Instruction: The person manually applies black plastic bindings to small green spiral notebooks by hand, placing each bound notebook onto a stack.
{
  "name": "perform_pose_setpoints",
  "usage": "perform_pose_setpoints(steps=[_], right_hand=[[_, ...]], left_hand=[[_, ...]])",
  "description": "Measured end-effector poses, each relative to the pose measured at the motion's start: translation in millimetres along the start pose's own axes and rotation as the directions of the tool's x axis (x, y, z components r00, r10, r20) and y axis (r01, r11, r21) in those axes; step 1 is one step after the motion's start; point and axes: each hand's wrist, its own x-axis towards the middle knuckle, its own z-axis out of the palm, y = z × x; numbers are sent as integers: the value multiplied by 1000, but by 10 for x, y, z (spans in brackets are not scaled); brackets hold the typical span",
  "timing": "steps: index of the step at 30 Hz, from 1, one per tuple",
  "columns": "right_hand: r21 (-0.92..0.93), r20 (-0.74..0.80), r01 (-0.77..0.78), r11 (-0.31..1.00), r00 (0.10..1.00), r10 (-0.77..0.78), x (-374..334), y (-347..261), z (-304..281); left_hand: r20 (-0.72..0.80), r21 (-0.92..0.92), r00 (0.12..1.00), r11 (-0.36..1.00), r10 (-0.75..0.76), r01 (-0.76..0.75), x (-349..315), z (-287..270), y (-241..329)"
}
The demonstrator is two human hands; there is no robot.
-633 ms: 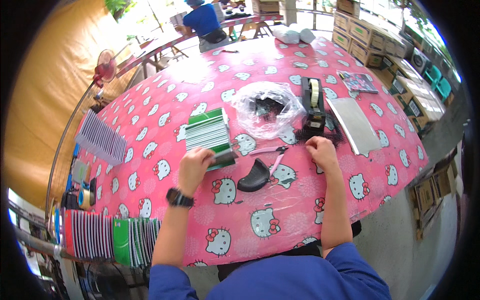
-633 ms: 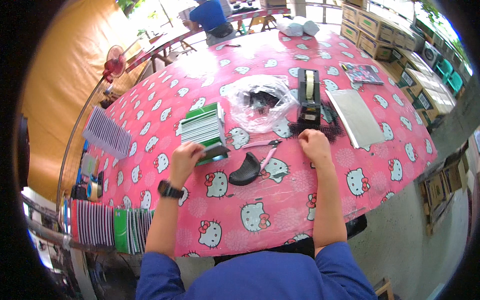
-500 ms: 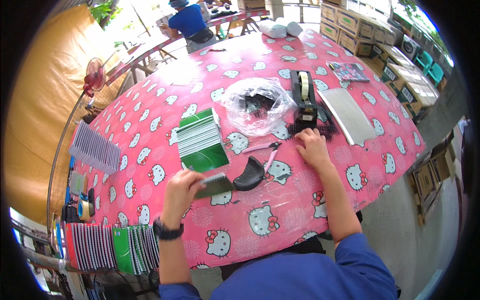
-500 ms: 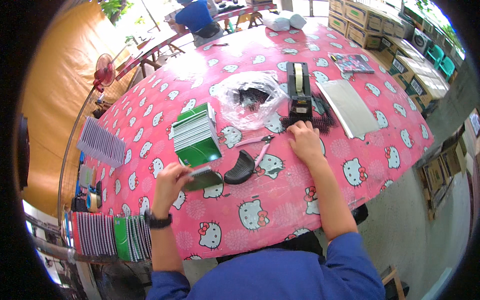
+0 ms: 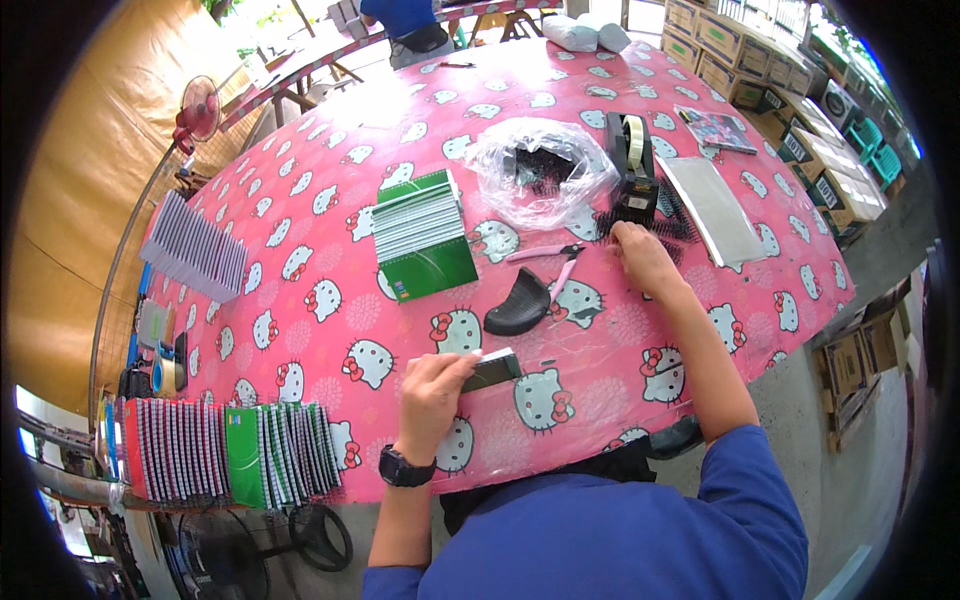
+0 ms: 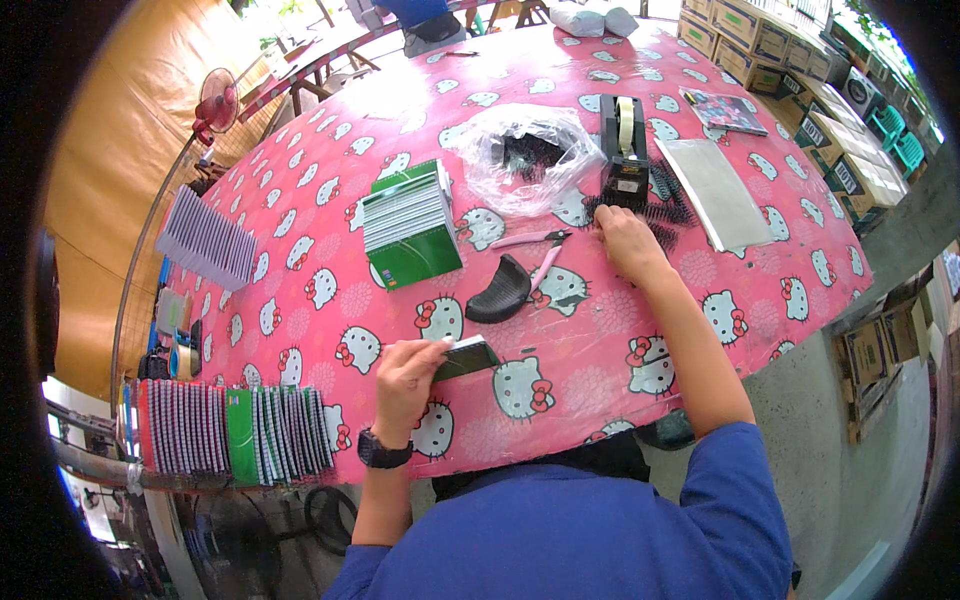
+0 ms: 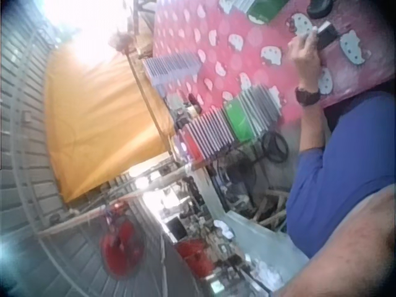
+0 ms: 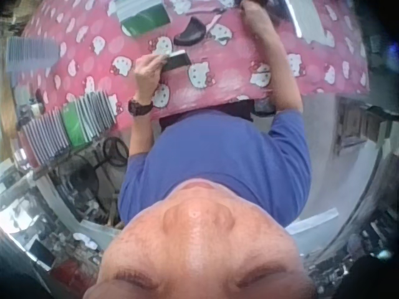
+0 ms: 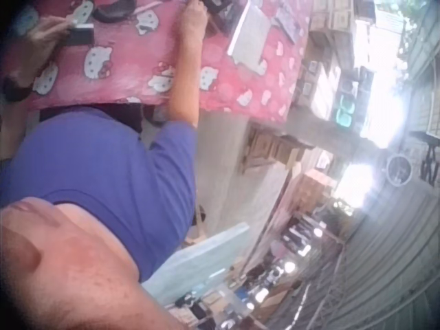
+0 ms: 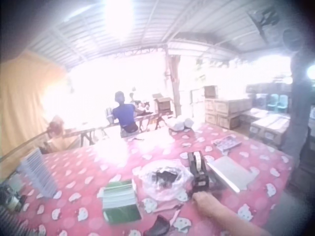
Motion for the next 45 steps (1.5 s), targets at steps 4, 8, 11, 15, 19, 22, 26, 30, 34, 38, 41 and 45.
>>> perform_pose_setpoints(steps=[4, 8, 11, 15, 19, 22, 26, 30, 34, 38, 41, 45], right_hand=[[530, -84, 88, 843, 995, -51, -173, -731, -349], [690, 5, 212, 693, 955, -297, -466, -1274, -450], [724, -55, 47, 689, 998, -10, -570, -1475, -225], [640, -143, 15, 768, 985, 101, -611, -1992, 6], [729, -86, 42, 684, 996, 31, -617, -1835, -161], [900, 53, 33, 435, 982, -183, -612, -1605, -320], [865, 53, 115, 489, 947, -318, -595, -1480, -331], [848, 71, 134, 513, 930, -362, -546, -1450, -322], [870, 49, 168, 464, 906, -420, -533, -1424, -331], [879, 97, 135, 458, 888, -449, -529, -1411, -285], [839, 42, 223, 497, 884, -466, -532, -1429, -281], [845, 346, -31, 534, 793, -501, -506, -1433, -326]], left_hand=[[24, 131, 993, 985, 112, -114, -104, 18, -38], [8, 103, 995, 989, 101, -102, -113, 3, -2], [6, 104, 994, 989, 108, -108, -94, 31, 46], [-35, 129, 993, 986, 109, -104, -87, 57, 51], [-75, 110, 993, 990, 94, -85, -103, 25, 89], [-84, 92, 993, 993, 77, -69, -139, 30, 56], [-74, 55, 996, 998, 47, -43, -148, 41, 62], [-85, 54, 995, 997, 54, -49, -128, 17, 117], [-86, 49, 996, 999, 24, -20, -148, 10, 127], [-77, 52, 997, 999, 6, -2, -132, 18, 121], [-93, 53, 995, 998, -21, 26, -118, 11, 144], [-84, 48, 996, 998, -31, 35, -140, 12, 134]])
